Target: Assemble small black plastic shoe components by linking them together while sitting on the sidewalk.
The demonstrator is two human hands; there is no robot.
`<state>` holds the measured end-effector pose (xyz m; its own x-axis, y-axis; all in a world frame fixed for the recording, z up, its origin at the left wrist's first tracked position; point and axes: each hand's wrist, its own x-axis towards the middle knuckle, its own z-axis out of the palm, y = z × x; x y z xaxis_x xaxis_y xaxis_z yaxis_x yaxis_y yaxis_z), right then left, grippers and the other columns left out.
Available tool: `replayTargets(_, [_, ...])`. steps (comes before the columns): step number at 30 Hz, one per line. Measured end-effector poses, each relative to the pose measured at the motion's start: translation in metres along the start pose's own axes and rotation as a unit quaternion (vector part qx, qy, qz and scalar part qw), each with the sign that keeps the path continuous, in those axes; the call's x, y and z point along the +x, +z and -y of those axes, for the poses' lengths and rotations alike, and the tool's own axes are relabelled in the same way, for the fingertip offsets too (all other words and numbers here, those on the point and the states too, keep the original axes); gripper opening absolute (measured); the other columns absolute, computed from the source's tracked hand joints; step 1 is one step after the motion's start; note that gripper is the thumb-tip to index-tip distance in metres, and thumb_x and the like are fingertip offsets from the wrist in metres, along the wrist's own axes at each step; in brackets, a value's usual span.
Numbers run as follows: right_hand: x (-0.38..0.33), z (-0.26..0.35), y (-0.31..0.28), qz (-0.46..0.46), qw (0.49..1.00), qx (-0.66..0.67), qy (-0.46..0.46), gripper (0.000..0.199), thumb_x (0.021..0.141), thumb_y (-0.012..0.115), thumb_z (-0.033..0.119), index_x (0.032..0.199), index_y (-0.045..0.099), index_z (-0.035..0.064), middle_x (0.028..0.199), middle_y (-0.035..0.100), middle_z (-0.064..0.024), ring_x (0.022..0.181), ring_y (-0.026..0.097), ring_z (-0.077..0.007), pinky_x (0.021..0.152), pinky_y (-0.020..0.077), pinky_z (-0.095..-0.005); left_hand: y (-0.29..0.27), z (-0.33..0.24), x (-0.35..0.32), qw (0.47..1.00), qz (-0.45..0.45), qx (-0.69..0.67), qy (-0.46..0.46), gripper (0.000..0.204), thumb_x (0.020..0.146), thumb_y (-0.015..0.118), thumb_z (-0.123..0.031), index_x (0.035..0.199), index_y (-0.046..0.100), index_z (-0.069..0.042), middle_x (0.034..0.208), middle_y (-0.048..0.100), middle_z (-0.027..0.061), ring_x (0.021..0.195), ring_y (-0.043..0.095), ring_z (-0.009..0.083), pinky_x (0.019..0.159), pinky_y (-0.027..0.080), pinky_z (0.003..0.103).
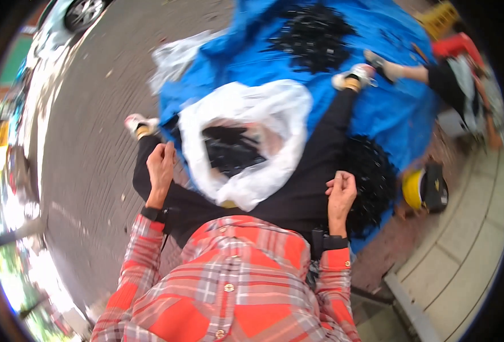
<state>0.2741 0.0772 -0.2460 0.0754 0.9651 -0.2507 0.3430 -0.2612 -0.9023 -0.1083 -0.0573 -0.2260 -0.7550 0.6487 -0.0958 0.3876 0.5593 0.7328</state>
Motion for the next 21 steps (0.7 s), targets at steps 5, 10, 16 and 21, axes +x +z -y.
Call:
replayTargets(5, [0.008,-0.007,0.062,0.182,0.977,-0.098,-0.043,0.014,0.089,0.051,0.015,0.088,0.053,0.0018,0.061,0.056,-0.0044,0.045,0.046,-0.006,0.042,0.0362,-0.0217,-0.043,0.122,-0.012,0.894,0.318,0.278,0.147,0.02,0.077,0.049,-0.014,0.077,0.063,0.0,0.071,0.064,0.0147,0.064,0.064,0.0253,0.057,0.05,0.036])
replayTargets(10, [0.018,-0.016,0.071,0.216,0.971,-0.105,0.007,0.014,0.089,0.051,0.014,0.092,0.055,0.0011,0.063,0.056,-0.0038,0.043,0.044,-0.0053,0.037,0.0309,-0.0184,-0.019,0.126,-0.038,0.865,0.409,0.29,-0.007,0.026,0.077,0.052,-0.025,0.083,0.063,-0.003,0.083,0.063,0.019,0.081,0.06,0.0356,0.07,0.048,0.043])
replayTargets(16, [0.033,-0.031,0.06,0.19,0.973,-0.129,0.023,0.013,0.088,0.052,0.013,0.092,0.055,0.0008,0.062,0.054,-0.0026,0.042,0.043,-0.0044,0.033,0.0281,-0.0169,-0.113,0.093,-0.05,0.983,-0.156,-0.056,-0.082,0.019,0.083,0.053,-0.015,0.077,0.057,0.003,0.061,0.055,0.0153,0.057,0.057,0.0214,0.054,0.043,0.033])
replayTargets(21, [0.039,-0.035,0.065,0.257,0.954,-0.153,0.017,0.014,0.088,0.05,0.012,0.093,0.055,-0.0002,0.062,0.053,-0.0022,0.042,0.042,-0.0052,0.033,0.0282,-0.0176,-0.144,0.167,-0.153,0.977,0.125,0.05,-0.165,0.021,0.076,0.052,-0.017,0.076,0.061,0.002,0.066,0.059,0.0205,0.058,0.058,0.0311,0.054,0.044,0.039])
